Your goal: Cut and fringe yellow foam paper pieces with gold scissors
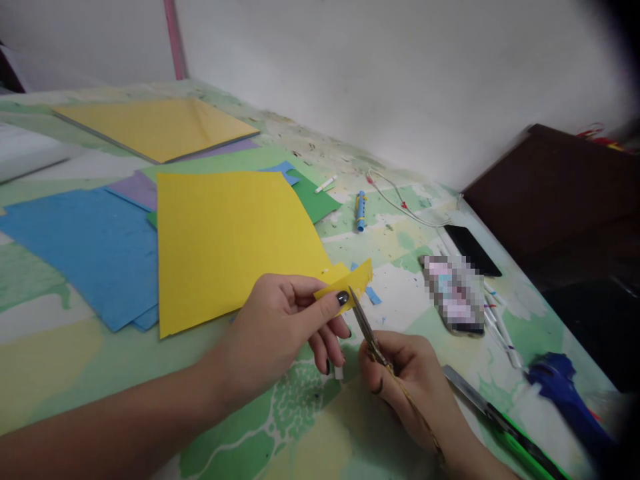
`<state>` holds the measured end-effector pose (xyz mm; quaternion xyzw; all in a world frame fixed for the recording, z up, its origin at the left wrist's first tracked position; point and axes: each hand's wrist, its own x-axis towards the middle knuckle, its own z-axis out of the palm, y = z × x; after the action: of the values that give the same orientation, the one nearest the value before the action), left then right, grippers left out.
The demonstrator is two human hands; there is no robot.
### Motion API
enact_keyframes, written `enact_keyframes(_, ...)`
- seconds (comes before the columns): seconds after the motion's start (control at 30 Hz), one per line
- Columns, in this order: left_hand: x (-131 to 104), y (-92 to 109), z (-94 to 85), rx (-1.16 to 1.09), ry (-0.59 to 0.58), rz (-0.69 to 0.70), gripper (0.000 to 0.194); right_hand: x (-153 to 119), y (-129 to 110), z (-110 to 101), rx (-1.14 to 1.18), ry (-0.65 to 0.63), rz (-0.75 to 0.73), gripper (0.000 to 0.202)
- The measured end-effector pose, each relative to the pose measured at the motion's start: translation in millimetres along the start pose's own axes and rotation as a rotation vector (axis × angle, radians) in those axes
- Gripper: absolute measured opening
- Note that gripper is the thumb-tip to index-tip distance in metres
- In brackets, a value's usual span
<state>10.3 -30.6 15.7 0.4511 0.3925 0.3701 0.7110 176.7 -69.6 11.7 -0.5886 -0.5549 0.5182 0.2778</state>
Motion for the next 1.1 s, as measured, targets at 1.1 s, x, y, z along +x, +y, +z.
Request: enact_keyframes(1.1, 1.1, 2.2, 1.0, -0.091, 0.027, 0.026, 0.021, -1.8, 1.9, -2.9, -0.038, 0.018, -0.053, 0.046)
